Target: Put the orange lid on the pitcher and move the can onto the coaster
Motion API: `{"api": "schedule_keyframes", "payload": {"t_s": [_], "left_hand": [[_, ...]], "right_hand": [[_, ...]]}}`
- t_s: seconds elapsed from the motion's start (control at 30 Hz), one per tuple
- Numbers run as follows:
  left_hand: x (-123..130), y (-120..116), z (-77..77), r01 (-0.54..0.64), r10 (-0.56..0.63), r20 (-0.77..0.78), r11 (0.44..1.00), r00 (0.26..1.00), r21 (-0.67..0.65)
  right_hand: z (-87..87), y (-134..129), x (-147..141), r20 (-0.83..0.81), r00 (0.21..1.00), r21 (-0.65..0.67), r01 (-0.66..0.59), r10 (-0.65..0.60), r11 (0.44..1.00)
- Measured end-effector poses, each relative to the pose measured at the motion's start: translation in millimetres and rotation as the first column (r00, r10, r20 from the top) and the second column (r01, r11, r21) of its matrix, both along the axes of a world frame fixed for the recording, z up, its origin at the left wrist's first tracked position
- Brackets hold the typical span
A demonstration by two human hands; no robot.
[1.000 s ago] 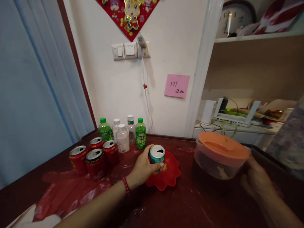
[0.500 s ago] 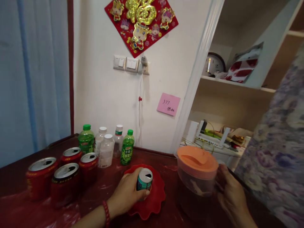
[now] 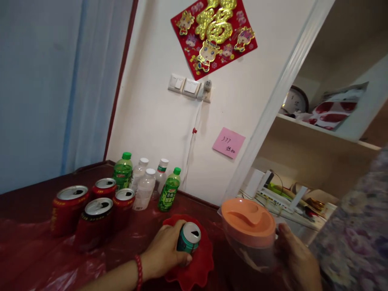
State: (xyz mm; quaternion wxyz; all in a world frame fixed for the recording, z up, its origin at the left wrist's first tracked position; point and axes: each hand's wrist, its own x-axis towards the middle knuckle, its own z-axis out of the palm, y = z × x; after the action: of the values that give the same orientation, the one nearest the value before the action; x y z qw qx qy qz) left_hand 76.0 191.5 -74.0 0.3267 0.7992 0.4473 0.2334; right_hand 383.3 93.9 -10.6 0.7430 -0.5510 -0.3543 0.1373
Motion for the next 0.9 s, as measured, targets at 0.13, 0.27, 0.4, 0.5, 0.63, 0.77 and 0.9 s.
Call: {"api": "schedule_keyframes", "payload": {"t_s": [0.13,0.27,0.4,0.5,0.63,0.77,0.9], "left_hand": [[0,-2,1.3,-0.007,0.007,-0.024,1.0,1.0,-0.007],[0,-2,3.1,0.002,-0.002,-0.047,1.0,0.999,0.0],[0,-4,4.1,0.012,-0.012,-0.039,1.0,0.999,0.014],[0,-5,5.8,0.022,-0.021,-0.04,1.0,0.999,0.013],[0,-5,6.5,0.032,-0.031,-0.049,0.999,0.998,0.021],[1,-3,5.3,0.036,-0.034,-0.059,0.999,0.998,0.024],[1,-2,4.8,0.029,-0.027,-0.083,0.999,0.996,0.027]], "right_hand": [[2.8,-6,-11,0.121,0.987,-0.186,0.128,-0.107,0.974],[13.4,-11,-22,0.282,0.949,-0.324,0.234,-0.143,0.917],[16.0,-14,-25,0.354,0.928,-0.389,0.262,-0.119,0.883],[13.3,-14,-22,0.416,0.905,-0.389,0.272,-0.096,0.88],[8.9,-14,-18,0.425,0.902,-0.407,0.268,-0.079,0.873],[7.0,-13,-22,0.455,0.888,-0.399,0.273,-0.07,0.875],[6.8,-12,-25,0.507,0.859,-0.4,0.313,-0.076,0.862]]}}
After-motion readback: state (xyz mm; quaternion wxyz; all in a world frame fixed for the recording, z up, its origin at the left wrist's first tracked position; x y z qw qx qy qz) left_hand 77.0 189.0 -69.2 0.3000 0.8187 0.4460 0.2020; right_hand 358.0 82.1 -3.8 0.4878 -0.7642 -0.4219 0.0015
